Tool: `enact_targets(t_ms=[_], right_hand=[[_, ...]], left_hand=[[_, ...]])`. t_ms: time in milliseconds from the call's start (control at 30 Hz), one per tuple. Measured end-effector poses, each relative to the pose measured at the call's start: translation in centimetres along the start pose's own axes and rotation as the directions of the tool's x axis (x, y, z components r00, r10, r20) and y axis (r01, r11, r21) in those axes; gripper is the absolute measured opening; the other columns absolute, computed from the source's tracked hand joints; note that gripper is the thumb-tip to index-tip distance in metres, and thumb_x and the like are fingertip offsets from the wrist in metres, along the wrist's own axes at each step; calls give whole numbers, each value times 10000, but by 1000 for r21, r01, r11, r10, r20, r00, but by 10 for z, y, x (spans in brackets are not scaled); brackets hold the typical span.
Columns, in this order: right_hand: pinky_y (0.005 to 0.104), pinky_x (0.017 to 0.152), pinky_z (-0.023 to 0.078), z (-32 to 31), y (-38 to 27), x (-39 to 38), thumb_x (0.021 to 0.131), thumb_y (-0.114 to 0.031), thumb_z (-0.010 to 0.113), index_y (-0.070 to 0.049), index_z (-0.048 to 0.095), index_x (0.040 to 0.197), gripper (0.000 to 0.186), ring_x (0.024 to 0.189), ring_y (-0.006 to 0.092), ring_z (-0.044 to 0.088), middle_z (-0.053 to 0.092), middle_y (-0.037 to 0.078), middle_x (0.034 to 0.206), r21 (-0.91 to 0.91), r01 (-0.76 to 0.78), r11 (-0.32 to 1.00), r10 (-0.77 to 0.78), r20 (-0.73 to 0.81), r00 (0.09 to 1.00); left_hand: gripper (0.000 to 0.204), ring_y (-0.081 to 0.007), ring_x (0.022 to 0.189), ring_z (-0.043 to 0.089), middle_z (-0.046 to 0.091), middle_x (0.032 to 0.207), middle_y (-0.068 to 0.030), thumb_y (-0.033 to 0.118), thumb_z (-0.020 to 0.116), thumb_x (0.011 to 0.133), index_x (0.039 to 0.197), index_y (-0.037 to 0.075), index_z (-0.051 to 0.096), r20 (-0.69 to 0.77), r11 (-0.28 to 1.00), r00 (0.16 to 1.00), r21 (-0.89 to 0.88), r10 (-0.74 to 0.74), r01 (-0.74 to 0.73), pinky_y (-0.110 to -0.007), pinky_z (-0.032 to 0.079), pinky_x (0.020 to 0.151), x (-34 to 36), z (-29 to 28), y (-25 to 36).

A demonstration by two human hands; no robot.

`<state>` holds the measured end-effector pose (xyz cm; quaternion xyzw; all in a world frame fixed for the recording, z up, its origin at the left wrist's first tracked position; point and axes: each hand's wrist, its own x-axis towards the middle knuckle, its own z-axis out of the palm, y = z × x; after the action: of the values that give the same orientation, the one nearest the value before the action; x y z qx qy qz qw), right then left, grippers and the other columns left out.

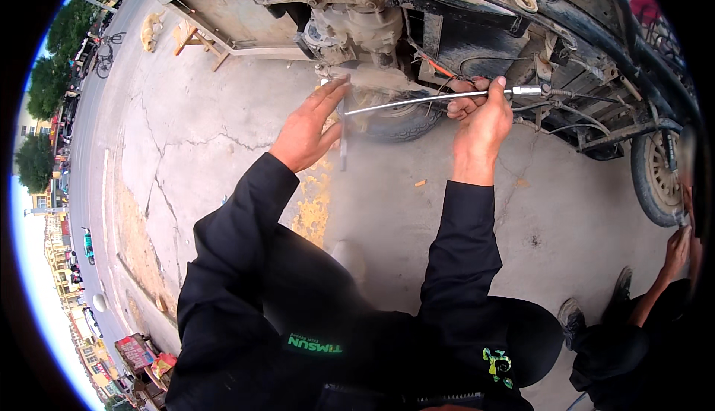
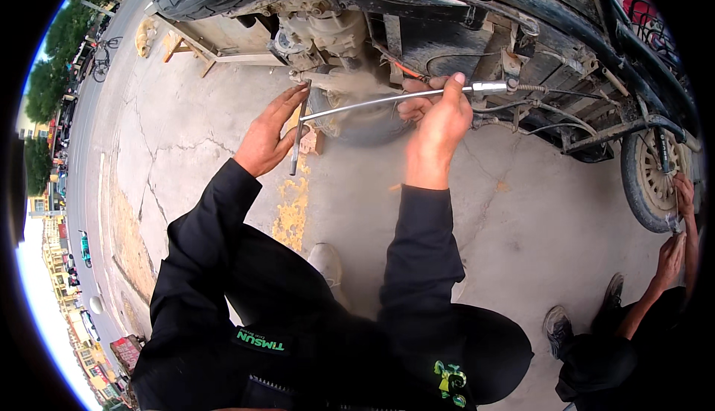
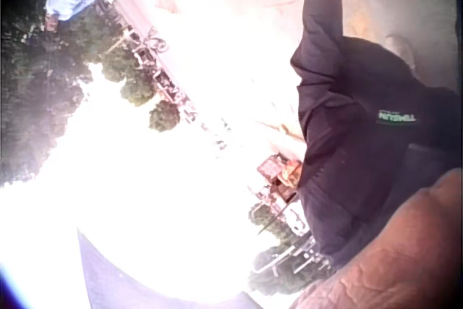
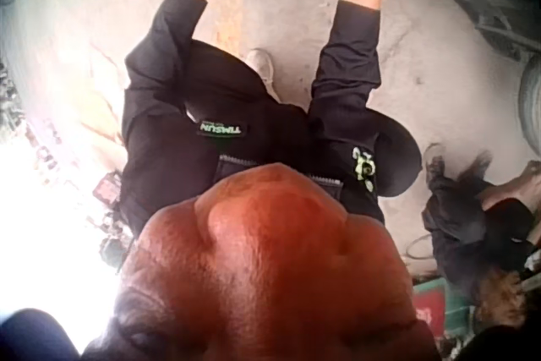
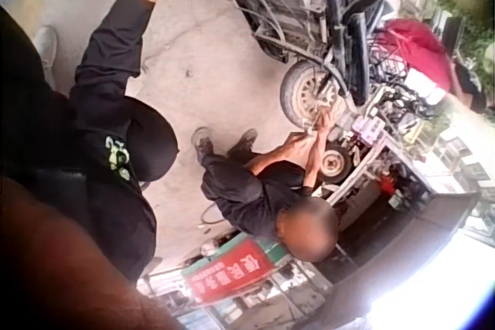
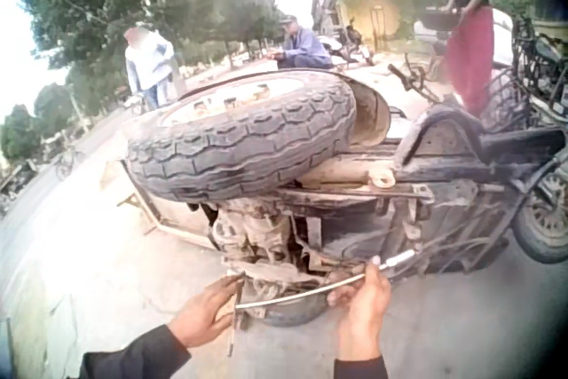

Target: The person uses a T-handle wrench to loosen and tighten bolts on the rear wheel and engine area of a motorcycle. They also use pliers to manipulate a cable or wire near the wheel. The motorcycle is propped up on a wooden block during the repair.

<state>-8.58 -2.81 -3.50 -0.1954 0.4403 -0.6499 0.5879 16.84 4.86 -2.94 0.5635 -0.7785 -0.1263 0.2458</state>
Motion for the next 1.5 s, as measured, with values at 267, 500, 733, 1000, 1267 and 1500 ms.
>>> enact_targets(t_ms=[267,500,733,1000,1267,1500], right_hand=[[252,420,413,4,7,0,1024,-413,386,-10,493,867,445,448,172,571,657,193,743,-8,34,999,-34,20,999],[279,410,417,10,-10,-4,1026,-415,388,-83,482,878,376,444,168,553,660,167,721,110,-39,993,39,7,999],[284,416,417,8,-4,-1,1027,-413,386,-85,471,874,371,447,184,552,655,176,719,93,-42,995,42,6,999],[277,401,429,-2,-5,9,1020,-423,399,-30,492,891,424,439,183,560,646,183,739,55,7,998,-7,1,1000],[253,353,397,-3,3,5,1036,-392,351,-1,477,872,442,401,183,566,640,184,686,101,27,994,-32,45,998],[243,349,413,10,1,8,1043,-383,328,10,486,844,468,408,174,577,645,180,692,170,33,985,-38,29,999]], left_hand=[[527,-287,661,600,612,790,-144,439,305,1025,958,-17,560,539,97,646,-722,-541,685,-415,511,738,-8,27,3],[352,-378,901,637,601,1165,-203,204,608,885,1195,43,573,-100,990,991,122,84,-71,-415,523,792,-2,2,2],[304,-354,1015,598,570,1195,-150,233,630,885,1094,23,563,-403,942,883,119,-243,314,-418,512,781,9,-3,43],[531,-165,609,550,605,726,-67,554,374,990,875,78,581,639,-98,571,-706,-515,701,-325,430,518,22,27,8],[539,-369,1279,465,468,1401,-201,95,545,913,1413,-7,372,-99,999,994,33,40,-37,-398,352,1071,6,5,1],[387,-293,746,655,660,809,-171,291,420,1014,1003,-46,609,344,543,768,-555,-540,630,-347,514,733,3,17,-24]])
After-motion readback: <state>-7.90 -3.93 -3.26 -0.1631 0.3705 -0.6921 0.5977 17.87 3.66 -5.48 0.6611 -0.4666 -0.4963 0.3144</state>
